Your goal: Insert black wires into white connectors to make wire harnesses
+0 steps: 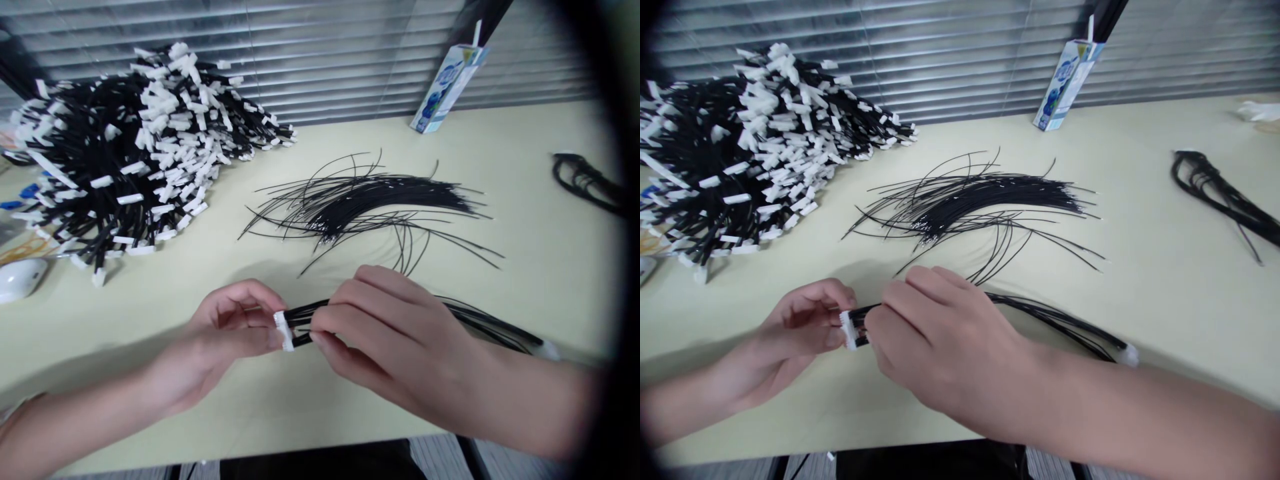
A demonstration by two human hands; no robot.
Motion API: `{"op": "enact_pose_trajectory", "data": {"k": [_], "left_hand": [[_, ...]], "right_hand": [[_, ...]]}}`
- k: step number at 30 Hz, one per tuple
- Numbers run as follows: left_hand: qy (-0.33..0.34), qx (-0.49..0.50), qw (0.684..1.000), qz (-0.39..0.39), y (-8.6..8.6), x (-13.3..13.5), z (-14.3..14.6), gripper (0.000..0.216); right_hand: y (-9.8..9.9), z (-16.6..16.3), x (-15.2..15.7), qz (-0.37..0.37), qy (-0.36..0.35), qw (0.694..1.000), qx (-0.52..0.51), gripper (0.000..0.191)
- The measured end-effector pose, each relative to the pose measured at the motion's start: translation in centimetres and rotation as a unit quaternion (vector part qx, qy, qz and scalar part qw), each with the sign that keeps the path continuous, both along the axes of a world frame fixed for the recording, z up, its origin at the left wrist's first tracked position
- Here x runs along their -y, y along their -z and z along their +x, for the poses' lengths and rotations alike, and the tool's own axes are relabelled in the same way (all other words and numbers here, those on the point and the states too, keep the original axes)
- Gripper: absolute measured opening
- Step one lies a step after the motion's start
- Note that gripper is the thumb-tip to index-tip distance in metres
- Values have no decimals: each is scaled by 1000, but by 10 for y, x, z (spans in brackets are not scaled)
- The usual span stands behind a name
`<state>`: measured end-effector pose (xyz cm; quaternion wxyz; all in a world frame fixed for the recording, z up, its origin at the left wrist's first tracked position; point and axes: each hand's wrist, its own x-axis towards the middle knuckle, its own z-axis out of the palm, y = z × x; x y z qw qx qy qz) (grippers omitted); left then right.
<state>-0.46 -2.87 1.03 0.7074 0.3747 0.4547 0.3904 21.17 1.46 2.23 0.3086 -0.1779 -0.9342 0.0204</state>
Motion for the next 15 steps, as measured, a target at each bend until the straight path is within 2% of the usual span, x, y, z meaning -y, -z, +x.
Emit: {"op": "enact_pose_trajectory", "data": {"k": [15], "left_hand": [[-2,0,1000,6,2,-1,-1,16]], "right_hand": [[0,-2,0,15,4,1000,11,22]]}}
